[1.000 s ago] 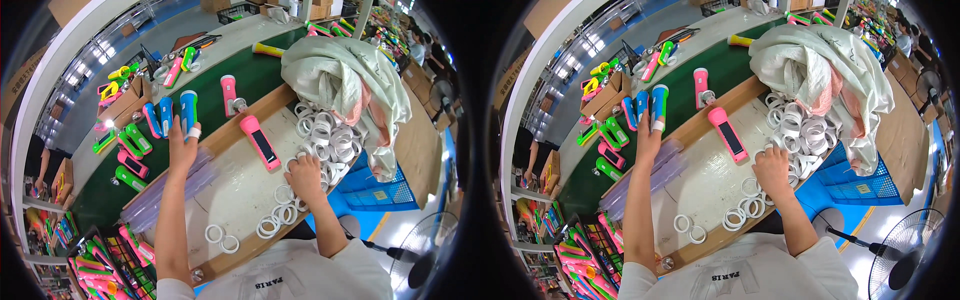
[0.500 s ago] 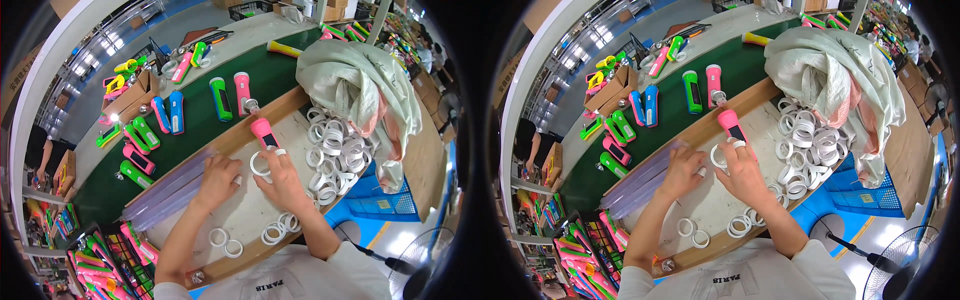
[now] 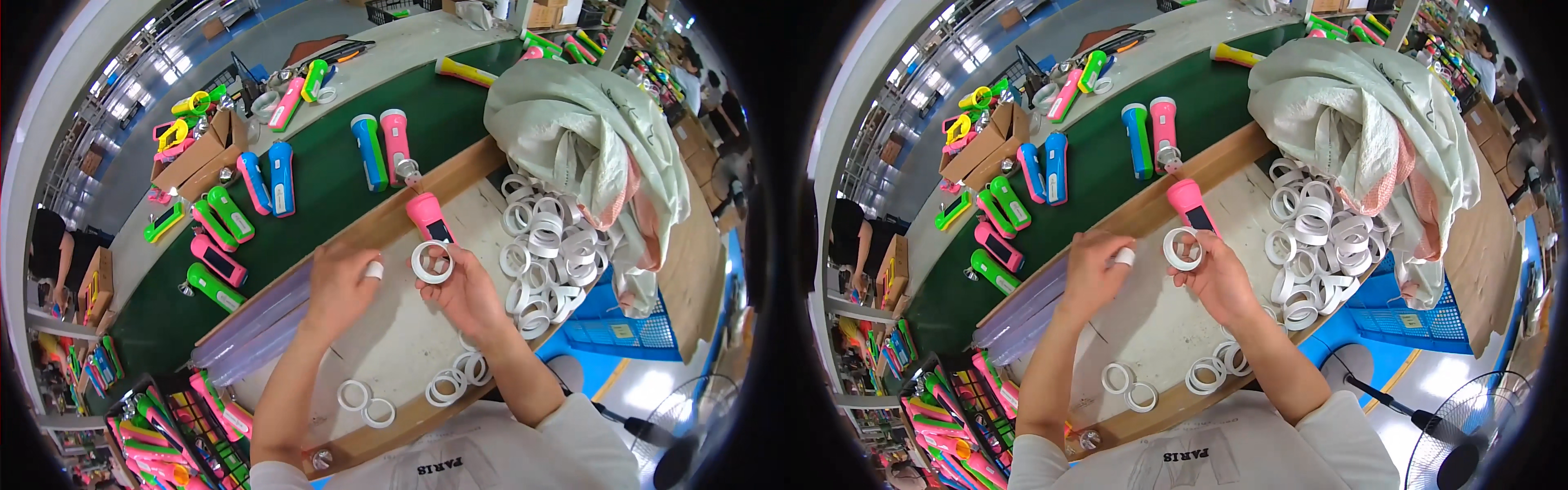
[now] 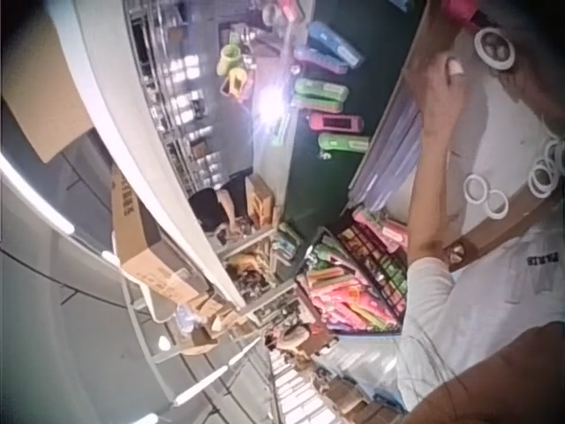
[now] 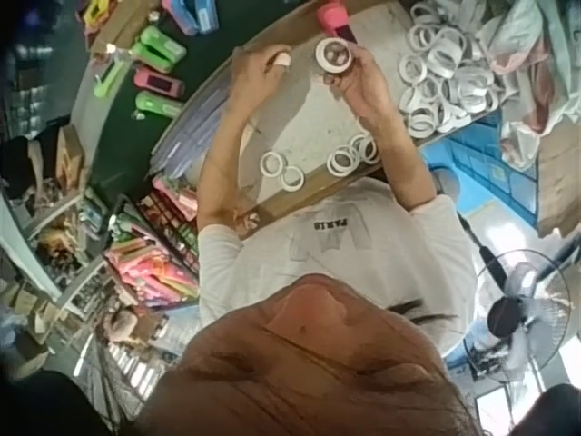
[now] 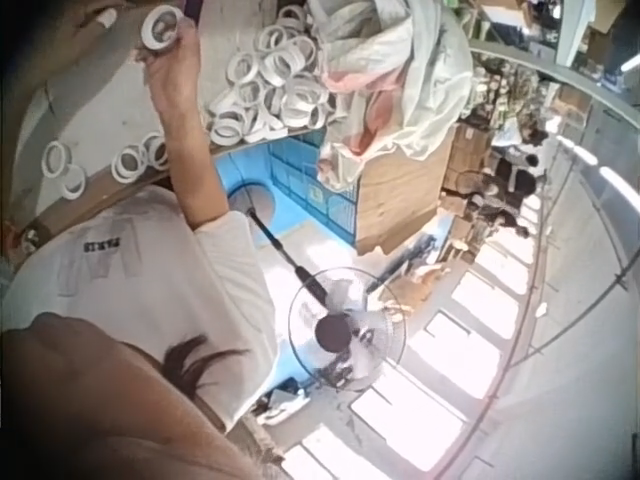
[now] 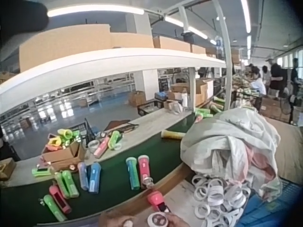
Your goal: The recorder is assembling colorful handheld flashlights by attaching plastic rings and lenses to the flashlight bodies.
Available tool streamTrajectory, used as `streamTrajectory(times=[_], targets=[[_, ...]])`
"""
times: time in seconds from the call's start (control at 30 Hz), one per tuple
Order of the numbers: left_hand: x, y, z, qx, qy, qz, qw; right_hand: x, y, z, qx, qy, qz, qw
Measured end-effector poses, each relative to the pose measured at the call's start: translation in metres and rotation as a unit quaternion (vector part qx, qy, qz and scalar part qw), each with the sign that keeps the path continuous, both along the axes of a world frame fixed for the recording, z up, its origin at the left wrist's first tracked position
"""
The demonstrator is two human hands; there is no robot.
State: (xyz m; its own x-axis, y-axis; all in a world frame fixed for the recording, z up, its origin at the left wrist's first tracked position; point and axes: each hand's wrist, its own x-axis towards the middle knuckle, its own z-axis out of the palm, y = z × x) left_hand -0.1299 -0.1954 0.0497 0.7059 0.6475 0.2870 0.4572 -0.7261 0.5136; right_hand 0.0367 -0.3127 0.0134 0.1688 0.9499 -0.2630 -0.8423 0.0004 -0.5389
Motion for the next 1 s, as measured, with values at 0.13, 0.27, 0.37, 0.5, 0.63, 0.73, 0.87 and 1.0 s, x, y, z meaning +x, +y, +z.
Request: streamTrajectory(times=[0.13,0.27,0.37,0.5,0.63,0.73,0.87,1.0], targets=[[0.007,0.005,0.013,-0.344,-0.122,-0.035,0.93,-0.015,0.002,0.007,-0.018,0.056,0.019,0.998],[0.019,0.063,0.0,-0.083,-0.122,0.062,0.987,-0.01,0.002,0.01,-0.036,0.109,0.048,0.992],[-0.01,0.142,-0.039,0.146,0.143,0.243,0.948,-0.017,0.003,0.011,0.006,0.128,0.08,0.989],[-0.035,0.18,-0.074,0.025,0.266,0.282,0.922,-0.017,0.004,0.015,0.008,0.109,0.089,0.99],[-0.05,0.153,-0.038,-0.354,-0.154,0.226,0.894,-0.009,0.003,0.016,-0.009,0.107,0.079,0.991],[-0.073,0.095,0.007,-0.459,-0.282,0.117,0.835,-0.007,0.0,0.009,0.01,0.123,0.07,0.99],[-0.089,0.009,0.061,-0.487,-0.284,0.072,0.823,-0.008,0.001,0.01,0.009,0.121,0.051,0.991],[-0.106,-0.042,0.077,-0.5,-0.268,-0.033,0.823,-0.013,0.001,0.014,-0.004,0.133,0.045,0.99]])
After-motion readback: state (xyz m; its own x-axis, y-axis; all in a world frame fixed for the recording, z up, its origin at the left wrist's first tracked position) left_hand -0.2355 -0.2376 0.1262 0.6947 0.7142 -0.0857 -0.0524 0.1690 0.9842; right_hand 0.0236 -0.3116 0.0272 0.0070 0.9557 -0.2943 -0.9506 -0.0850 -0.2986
